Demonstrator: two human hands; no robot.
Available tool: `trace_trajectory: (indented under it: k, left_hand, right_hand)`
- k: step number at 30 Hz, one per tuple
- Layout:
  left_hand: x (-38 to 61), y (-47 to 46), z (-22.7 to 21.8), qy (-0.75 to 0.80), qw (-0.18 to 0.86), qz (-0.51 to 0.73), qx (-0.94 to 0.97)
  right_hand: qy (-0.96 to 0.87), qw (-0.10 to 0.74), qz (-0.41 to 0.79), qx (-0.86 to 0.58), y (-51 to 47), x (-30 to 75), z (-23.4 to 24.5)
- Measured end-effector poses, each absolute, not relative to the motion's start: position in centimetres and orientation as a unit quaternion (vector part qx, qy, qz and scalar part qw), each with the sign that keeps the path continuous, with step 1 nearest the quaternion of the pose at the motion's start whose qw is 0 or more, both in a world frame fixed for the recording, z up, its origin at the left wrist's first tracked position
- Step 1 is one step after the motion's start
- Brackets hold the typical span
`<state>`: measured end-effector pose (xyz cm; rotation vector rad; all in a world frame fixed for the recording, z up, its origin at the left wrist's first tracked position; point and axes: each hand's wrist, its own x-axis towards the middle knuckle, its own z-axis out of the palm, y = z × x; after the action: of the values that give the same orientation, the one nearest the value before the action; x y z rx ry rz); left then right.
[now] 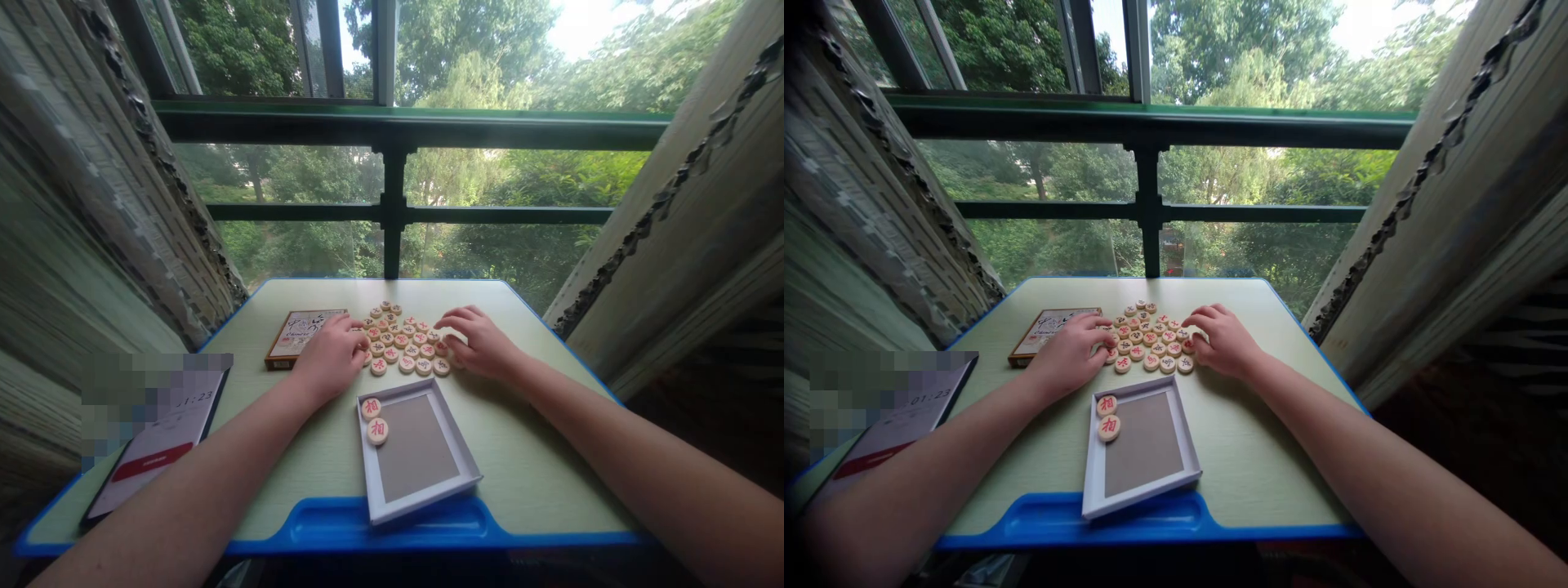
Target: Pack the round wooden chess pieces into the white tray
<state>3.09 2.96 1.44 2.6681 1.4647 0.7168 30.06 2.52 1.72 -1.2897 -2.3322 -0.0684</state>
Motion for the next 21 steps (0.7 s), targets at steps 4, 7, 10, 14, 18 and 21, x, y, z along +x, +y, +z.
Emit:
trace_trajectory:
  k: [4, 7, 10, 14, 18, 21]
  left_hand:
    - [3.21, 2.57, 1.79, 0.456, 0.006, 0.225, 0.861]
    - [3.26, 2.42, 1.91, 0.454, 0.01, 0.221, 0.863]
    - [3.22, 2.41, 1.94, 0.449, 0.0, 0.215, 0.868]
    - [3.08, 2.42, 2.02, 0.447, -0.007, 0.207, 0.87]
    - [3.03, 2.48, 2.08, 0.452, 0.003, 0.208, 0.868]
    - [3.09, 2.57, 1.99, 0.458, 0.011, 0.205, 0.865]
  right_hand:
    - [-0.853, 0.203, 0.003, -0.481, 2.14, 30.37, 2.35]
    - [-0.854, 0.187, 0.009, -0.486, 1.9, 30.16, 2.49]
    - [-0.852, 0.185, 0.011, -0.489, 1.83, 30.07, 2.45]
    - [-0.846, 0.183, 0.013, -0.5, 1.92, 30.18, 2.32]
    - [-0.847, 0.181, 0.011, -0.499, 1.89, 30.1, 2.33]
    - [-0.846, 0.182, 0.016, -0.501, 1.77, 29.99, 2.42]
